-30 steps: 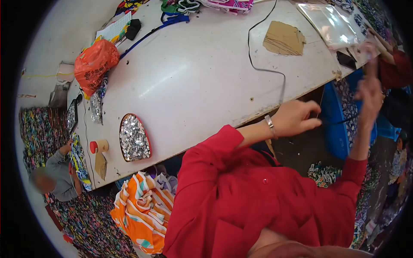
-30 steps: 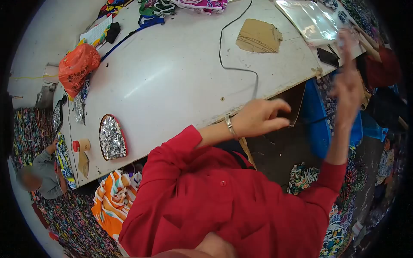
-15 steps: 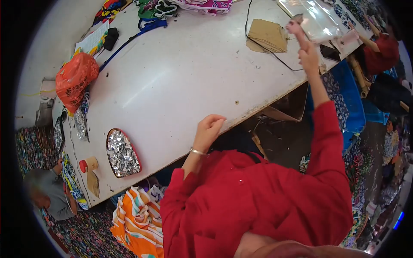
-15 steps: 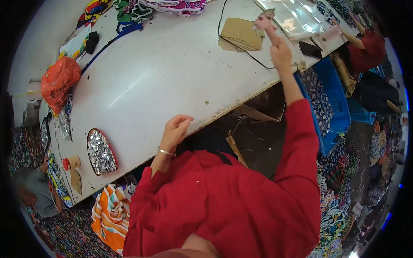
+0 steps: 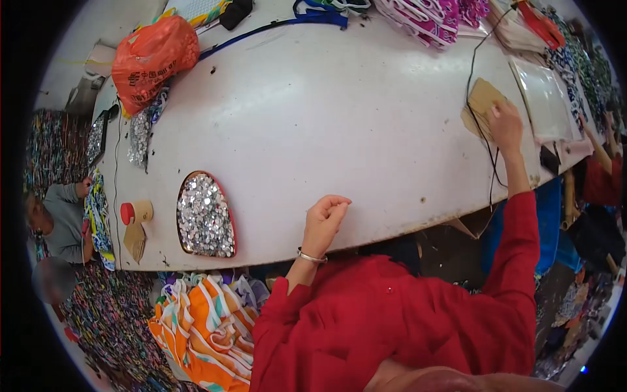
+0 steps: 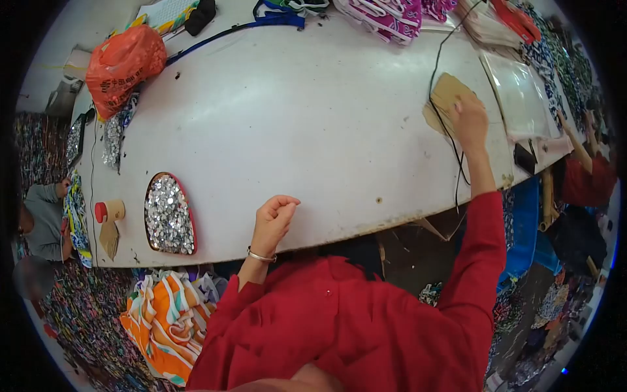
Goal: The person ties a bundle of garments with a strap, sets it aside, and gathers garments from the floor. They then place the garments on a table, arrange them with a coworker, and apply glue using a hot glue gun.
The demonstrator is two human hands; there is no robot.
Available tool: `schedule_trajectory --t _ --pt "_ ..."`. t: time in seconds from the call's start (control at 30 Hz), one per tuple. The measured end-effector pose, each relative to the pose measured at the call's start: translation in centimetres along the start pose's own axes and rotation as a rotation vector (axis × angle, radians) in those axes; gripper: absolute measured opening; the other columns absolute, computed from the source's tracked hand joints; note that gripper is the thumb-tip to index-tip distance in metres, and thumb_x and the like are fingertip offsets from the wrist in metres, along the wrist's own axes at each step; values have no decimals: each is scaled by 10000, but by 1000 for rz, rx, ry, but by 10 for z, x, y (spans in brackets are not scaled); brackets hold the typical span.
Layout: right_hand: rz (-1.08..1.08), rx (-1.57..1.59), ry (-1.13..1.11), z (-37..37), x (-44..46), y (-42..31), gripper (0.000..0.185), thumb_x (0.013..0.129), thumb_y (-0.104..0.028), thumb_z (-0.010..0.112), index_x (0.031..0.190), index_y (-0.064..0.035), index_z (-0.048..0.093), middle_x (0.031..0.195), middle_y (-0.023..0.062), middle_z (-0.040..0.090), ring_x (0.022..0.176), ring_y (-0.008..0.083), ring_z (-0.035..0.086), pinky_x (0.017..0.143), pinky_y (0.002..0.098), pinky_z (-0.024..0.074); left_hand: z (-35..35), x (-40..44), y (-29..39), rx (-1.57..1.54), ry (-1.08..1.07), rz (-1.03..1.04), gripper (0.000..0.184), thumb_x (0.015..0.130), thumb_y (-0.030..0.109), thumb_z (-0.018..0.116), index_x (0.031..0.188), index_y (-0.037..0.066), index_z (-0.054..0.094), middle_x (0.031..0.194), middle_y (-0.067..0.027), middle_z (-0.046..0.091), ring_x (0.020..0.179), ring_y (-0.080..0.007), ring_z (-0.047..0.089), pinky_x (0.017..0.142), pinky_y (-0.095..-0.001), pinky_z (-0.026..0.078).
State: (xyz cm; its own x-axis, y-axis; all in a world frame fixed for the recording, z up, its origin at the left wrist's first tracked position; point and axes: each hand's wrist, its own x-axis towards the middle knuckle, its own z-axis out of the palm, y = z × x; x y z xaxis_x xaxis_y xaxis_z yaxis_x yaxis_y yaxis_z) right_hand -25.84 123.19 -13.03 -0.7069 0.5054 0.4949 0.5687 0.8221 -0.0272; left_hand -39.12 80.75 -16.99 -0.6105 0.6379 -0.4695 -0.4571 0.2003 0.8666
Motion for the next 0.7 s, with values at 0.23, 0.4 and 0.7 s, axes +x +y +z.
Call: schedule_trajectory --t 0.23,0.4,0.7 --pt "18 675 -212 141 125 -143 424 758 -232 665 1120 -43 550 799 103 611 727 216 593 686 319 464 -22 5 12 68 42 100 113 867 103 550 941 30 596 574 92 423 484 5 320 432 -164 244" --pt "46 344 -144 190 190 -175 502 759 -310 651 1162 -44 513 838 120 607 753 269 596 694 348 461 -45 -6 9 95 155 22 101 861 82 551 925 21 601 579 96 426 509 6 312 451 -174 240" --pt "-103 346 -195 196 207 -189 303 800 -278 619 945 -14 582 710 87 582 670 235 575 624 327 455 -56 2 -5 47 148 80 98 845 72 563 921 21 599 571 56 482 521 -10 371 467 -190 298"
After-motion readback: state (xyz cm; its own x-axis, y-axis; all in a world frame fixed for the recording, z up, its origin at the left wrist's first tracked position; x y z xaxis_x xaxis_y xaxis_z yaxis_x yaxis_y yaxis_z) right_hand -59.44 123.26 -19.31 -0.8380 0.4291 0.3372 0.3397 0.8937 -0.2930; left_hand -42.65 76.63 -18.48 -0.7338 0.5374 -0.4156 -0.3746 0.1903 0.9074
